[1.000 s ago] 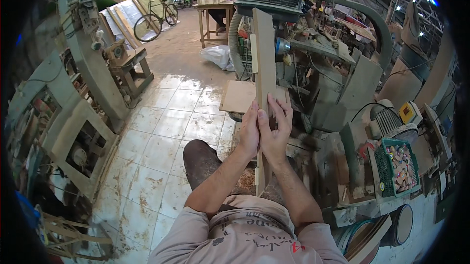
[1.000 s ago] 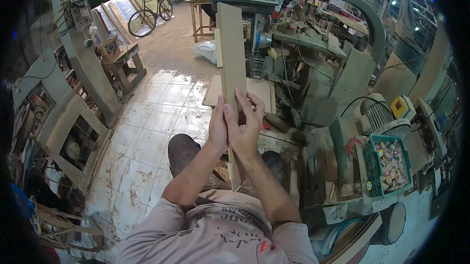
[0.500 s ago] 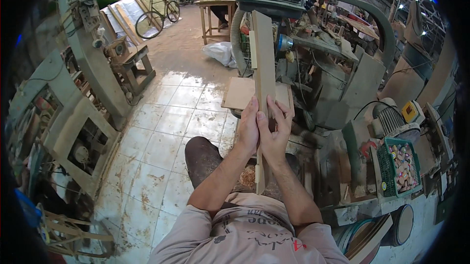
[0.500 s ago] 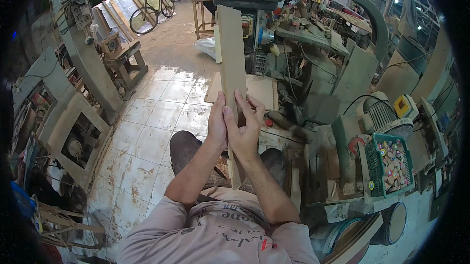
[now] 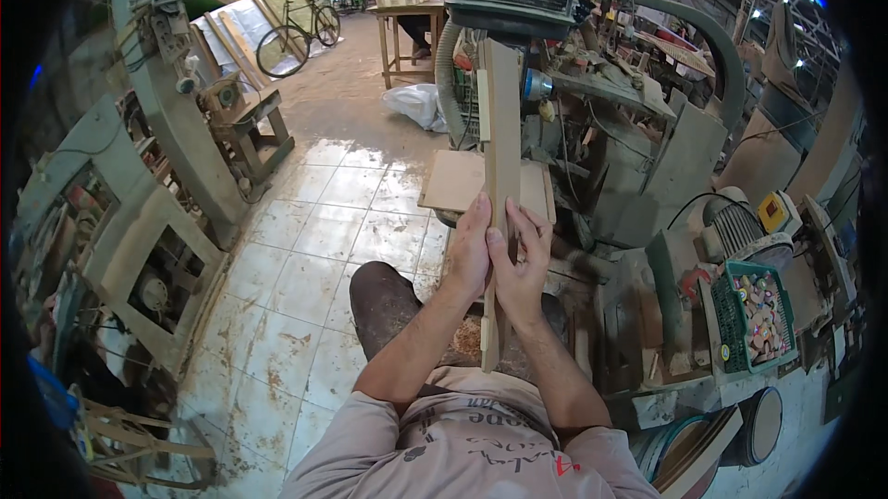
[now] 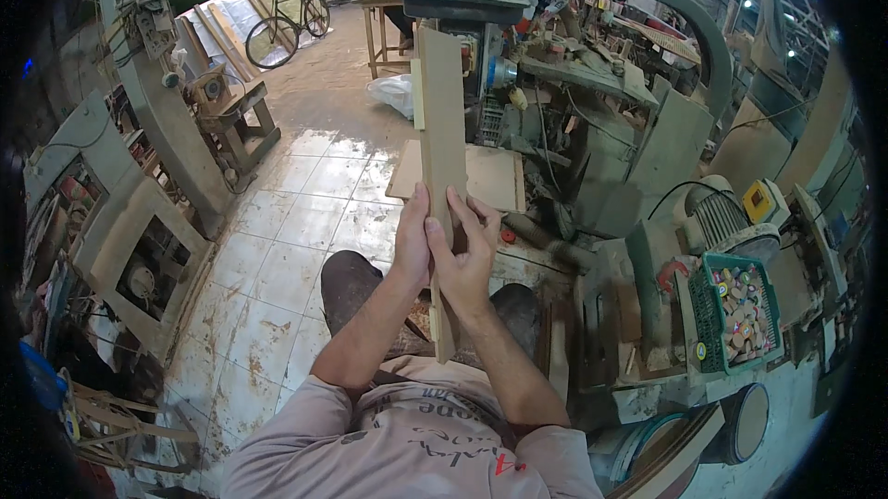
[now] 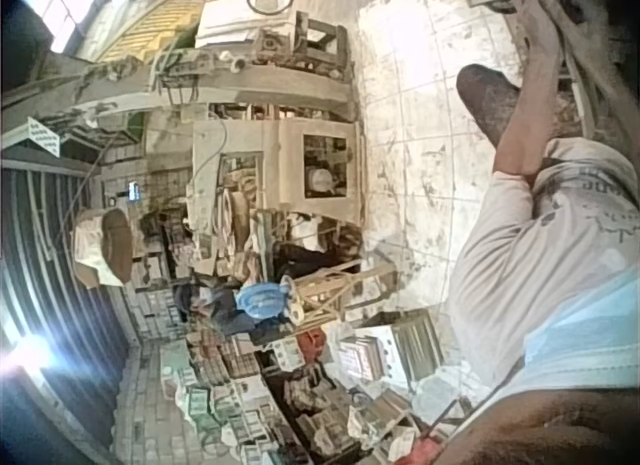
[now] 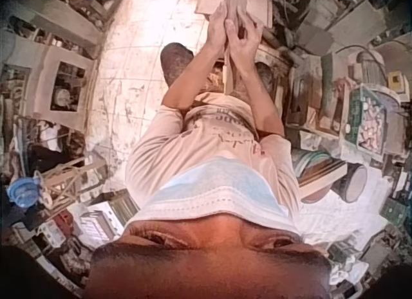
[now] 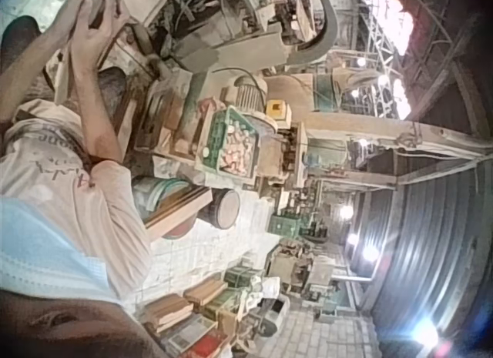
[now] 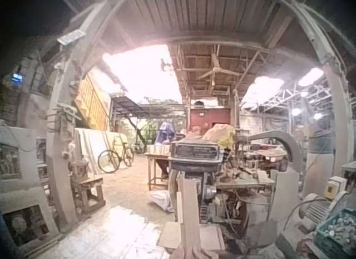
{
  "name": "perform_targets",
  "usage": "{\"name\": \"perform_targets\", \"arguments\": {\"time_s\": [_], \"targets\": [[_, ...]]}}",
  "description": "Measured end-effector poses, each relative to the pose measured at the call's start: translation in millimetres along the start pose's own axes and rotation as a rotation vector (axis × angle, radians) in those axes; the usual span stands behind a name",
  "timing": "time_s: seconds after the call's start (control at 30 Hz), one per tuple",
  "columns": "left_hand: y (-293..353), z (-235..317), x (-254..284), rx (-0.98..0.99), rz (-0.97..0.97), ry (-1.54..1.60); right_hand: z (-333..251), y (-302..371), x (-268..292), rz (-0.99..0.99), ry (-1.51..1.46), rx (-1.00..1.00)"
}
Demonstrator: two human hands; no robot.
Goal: The person uses a drill press to drill holes into a long, thin piece of wood. They repeatedly position the wood under the drill bit, operate the machine to create holes, and then inspect the wood by holding it up to the light.
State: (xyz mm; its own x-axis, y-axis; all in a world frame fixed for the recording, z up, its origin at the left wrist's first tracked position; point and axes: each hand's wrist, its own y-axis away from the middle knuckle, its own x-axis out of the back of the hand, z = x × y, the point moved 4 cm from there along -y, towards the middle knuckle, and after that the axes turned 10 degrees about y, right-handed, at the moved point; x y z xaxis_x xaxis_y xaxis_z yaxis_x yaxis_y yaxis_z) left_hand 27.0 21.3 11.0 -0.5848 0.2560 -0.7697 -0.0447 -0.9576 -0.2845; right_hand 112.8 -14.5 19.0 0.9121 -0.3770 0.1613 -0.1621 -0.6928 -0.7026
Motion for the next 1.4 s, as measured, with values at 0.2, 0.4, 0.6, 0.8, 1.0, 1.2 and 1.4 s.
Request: {"name": "perform_targets", "arguments": {"time_s": [0.2,0.4,0.6,0.8,1.0,1.2,1.4], "targets": [[15,4,6,-0.13,-0.212,-0.253,4,-9,31,-0.088,0.181,0.165],[44,3,10,-0.058,-0.271,-0.479,-68,-119,62,0.113,-0.103,0.351],[58,-9,2,-0.042,-0.301,-0.451,-71,-165,44,-0.142,-0.1,0.211],[64,-13,4,0.032,-0.361,-0.438,-60,-161,38,-0.085,-0.098,0.239],[67,-15,8,0.06,-0.324,-0.459,-60,-159,35,-0.049,-0.078,0.239],[70,-7,5,0.031,-0.284,-0.488,-65,-157,34,-0.026,-0.016,0.261],[64,10,-4,0.025,-0.206,-0.777,-71,-153,41,-0.009,0.173,0.27]]}}
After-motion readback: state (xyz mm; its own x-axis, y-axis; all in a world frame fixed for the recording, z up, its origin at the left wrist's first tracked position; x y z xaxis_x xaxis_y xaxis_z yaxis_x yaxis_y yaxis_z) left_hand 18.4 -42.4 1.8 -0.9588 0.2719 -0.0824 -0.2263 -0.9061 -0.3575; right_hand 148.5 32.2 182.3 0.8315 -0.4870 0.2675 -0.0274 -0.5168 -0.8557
